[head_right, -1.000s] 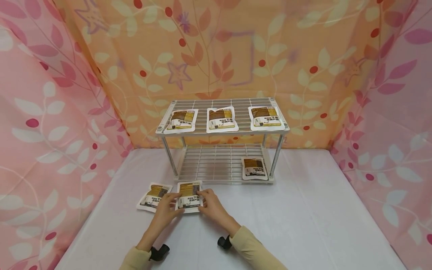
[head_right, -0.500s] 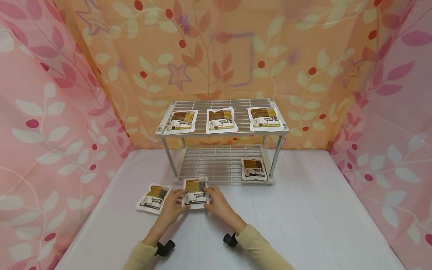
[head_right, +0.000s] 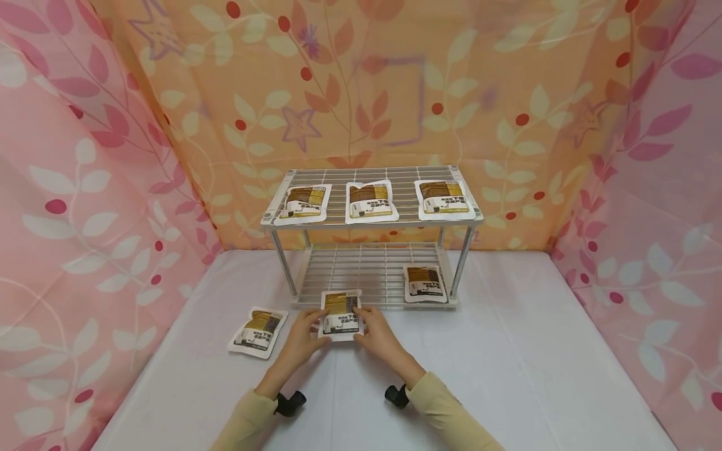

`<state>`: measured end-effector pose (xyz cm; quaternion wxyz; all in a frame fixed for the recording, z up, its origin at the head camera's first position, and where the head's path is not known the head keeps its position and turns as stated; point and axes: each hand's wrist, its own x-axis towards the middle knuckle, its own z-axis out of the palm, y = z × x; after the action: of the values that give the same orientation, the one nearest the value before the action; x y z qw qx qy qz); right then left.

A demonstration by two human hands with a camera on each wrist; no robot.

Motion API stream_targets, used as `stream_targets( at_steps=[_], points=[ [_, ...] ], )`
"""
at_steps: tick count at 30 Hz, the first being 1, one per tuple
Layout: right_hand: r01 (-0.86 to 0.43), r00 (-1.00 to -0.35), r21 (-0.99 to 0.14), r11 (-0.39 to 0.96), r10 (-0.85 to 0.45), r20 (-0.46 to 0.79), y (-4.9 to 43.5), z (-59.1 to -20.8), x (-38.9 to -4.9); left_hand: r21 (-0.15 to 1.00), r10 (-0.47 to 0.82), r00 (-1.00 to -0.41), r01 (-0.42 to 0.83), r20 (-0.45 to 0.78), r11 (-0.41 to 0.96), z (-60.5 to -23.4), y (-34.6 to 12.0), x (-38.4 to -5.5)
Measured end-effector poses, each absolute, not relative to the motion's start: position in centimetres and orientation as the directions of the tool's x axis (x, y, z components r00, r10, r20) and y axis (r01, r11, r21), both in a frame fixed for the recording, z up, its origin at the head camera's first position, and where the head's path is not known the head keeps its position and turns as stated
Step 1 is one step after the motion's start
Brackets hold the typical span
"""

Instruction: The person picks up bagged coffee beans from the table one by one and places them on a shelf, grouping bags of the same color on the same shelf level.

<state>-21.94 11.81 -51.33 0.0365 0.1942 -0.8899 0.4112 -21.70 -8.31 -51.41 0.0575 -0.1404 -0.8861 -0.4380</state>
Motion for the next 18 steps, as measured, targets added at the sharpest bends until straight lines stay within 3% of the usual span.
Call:
stream_targets(
  at_steps=[18],
  points=[
    [-0.318,-0.948,-0.721,0.616,-0.232,0.220,14.1,-51.7,-22.7,0.755,0.226,-0.952,0.301,0.206,0.582,-51.4,-5.5,-23.5]
  ],
)
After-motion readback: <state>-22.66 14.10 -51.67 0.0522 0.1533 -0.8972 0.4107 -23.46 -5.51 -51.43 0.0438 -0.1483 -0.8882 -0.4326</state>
